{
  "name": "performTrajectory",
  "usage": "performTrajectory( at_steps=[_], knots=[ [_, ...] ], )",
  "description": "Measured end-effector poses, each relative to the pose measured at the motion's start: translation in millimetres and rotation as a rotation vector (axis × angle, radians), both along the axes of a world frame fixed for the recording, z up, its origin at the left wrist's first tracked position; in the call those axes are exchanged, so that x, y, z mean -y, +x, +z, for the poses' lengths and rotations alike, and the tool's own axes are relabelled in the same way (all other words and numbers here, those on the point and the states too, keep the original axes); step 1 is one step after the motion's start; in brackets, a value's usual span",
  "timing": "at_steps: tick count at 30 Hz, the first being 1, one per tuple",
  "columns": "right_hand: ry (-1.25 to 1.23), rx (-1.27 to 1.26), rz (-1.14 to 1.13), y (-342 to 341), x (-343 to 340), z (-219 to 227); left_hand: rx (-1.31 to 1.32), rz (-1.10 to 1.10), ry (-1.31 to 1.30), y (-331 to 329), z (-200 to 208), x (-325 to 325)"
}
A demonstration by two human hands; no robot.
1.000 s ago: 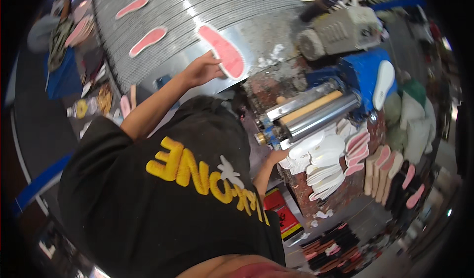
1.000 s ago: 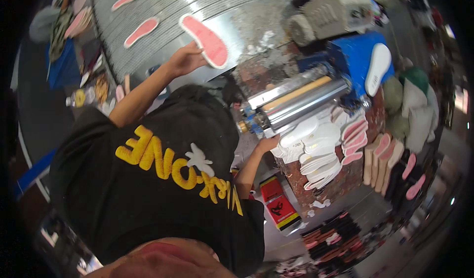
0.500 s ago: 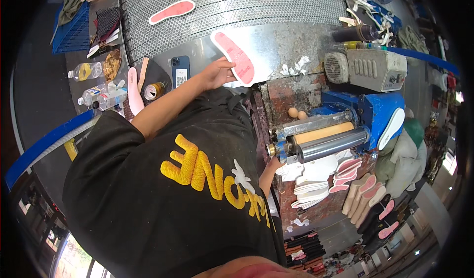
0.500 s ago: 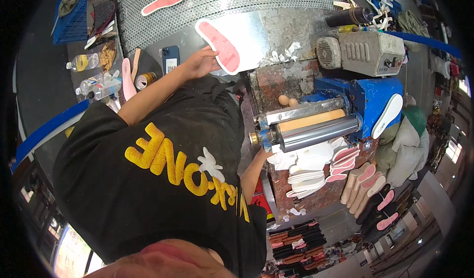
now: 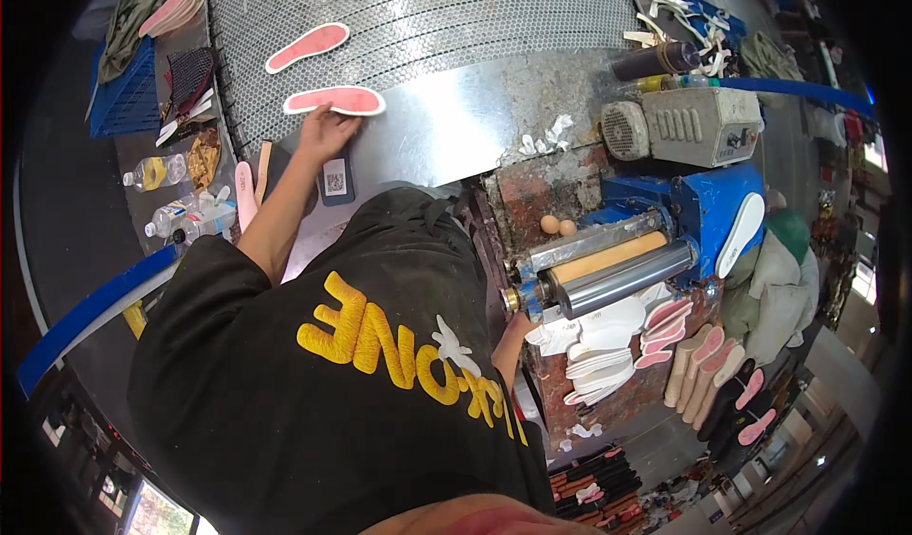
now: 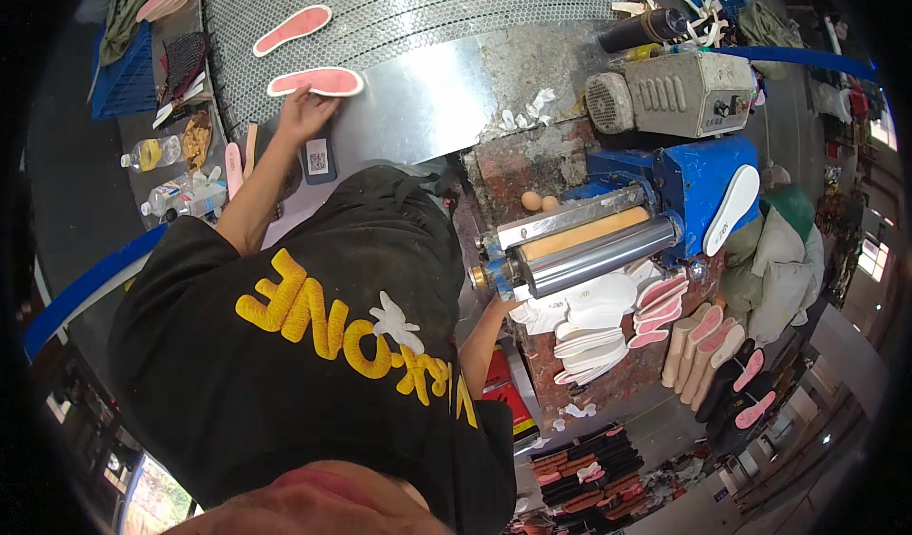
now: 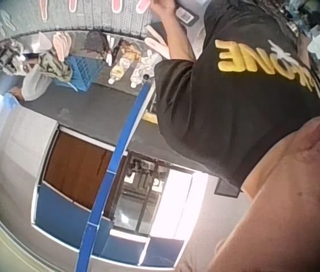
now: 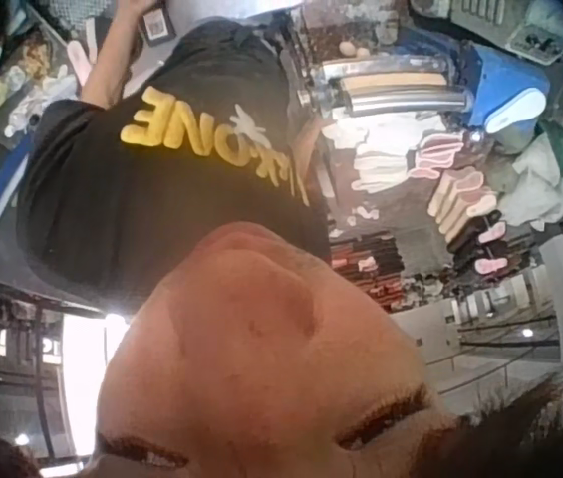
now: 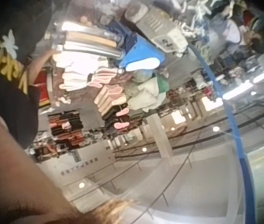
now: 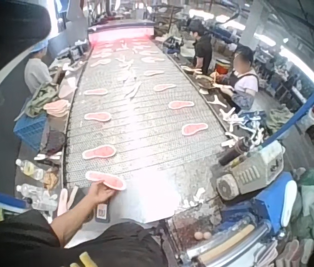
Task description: The worker is feeding shoe insoles into a rolling machine that applies adhesive or glue.
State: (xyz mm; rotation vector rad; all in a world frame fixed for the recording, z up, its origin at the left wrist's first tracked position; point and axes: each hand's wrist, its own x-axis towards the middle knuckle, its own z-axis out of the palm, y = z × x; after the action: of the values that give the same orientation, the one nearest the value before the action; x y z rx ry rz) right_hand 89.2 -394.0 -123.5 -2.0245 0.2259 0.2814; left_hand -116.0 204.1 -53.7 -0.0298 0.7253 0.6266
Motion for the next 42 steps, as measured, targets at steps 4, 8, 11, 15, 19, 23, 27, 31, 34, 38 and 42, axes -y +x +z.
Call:
performTrajectory(
  at_steps=[4,8,11,15,19,23,27,31,34,38,42],
  knots=[
    [0.005,-0.011,-0.005,-1.3,0.7,0.6,-0.375,-0.298,0.063,-25.7,2.8,-17.1],
    [-0.007,-0.031,-0.017,0.5,1.7,4.8,-0.754,-0.719,0.219,-31.1,-3.7,-35.2],
    [-0.030,-0.049,0.002,7.5,7.8,15.2,-0.945,-0.799,0.583,-33.3,-16.3,-74.6],
    [-0.026,-0.075,0.042,29.6,20.4,54.0,-1.565,-0.710,1.636,-31.9,-50.3,-123.0],
    [-0.563,0.153,-0.078,67.4,32.3,153.1,-1.553,-0.948,1.739,-44.4,-81.3,-151.6],
    [-0.510,0.596,-0.236,133.6,11.4,291.8,-1.510,-1.264,1.960,-44.7,-88.5,-152.2],
    [-0.325,0.825,-0.033,193.9,-59.9,385.4,-1.562,-1.004,1.711,-32.6,-78.6,-117.8],
    [-0.535,0.715,0.074,256.3,-123.3,405.2,-1.606,-1.033,1.727,-25.0,-65.3,-88.7],
    [-1.025,0.584,0.120,282.9,-141.8,396.6,-1.540,-1.080,1.723,-25.7,-57.8,-77.0],
    [-0.948,0.659,0.128,292.7,-147.0,385.8,-1.565,-1.234,1.615,-28.2,-55.3,-62.1],
    [-0.871,0.701,0.102,288.8,-145.9,374.3,-1.477,-1.170,1.535,-26.6,-54.1,-57.0]
  ],
)
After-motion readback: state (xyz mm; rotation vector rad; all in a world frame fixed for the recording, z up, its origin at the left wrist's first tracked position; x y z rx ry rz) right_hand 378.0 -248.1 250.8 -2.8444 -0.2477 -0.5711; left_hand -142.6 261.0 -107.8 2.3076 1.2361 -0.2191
